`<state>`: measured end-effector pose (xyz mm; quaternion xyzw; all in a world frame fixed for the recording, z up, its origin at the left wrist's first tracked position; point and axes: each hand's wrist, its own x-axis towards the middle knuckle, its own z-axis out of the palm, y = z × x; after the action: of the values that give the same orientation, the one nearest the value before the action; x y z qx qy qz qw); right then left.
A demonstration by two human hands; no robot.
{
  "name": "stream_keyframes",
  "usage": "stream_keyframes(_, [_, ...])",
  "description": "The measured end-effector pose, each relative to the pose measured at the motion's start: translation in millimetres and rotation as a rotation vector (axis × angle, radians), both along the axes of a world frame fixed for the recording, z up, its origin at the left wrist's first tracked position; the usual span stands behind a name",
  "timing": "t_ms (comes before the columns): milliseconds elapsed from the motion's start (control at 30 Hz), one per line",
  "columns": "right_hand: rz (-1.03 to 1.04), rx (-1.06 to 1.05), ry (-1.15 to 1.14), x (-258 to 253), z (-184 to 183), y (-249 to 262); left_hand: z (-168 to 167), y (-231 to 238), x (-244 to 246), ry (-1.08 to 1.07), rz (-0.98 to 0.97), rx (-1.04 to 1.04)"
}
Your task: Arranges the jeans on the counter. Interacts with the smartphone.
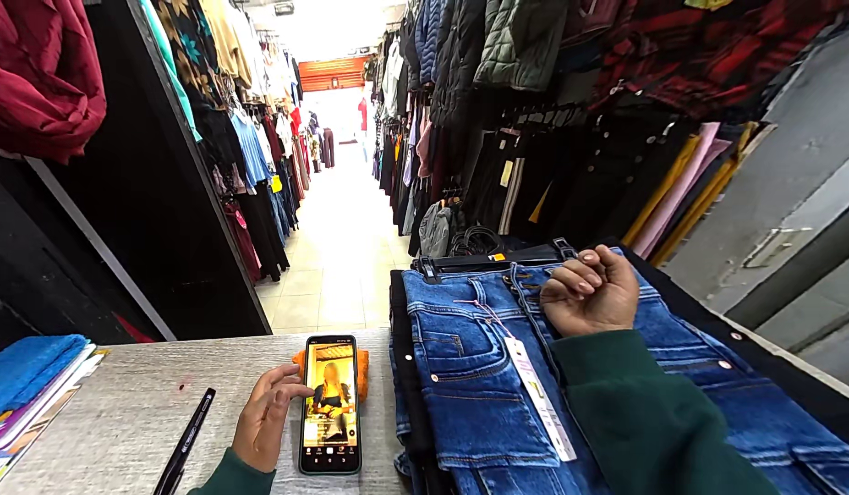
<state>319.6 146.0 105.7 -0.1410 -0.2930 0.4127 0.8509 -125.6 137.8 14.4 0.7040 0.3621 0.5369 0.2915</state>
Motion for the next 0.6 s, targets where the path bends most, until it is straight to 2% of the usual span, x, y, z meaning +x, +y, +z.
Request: stream_keyframes(600, [-0.005,-0.011,0.011,-0.6,0.5,-0.1,-0.6,0.9,-0.3,-0.012,-0.011,0.009])
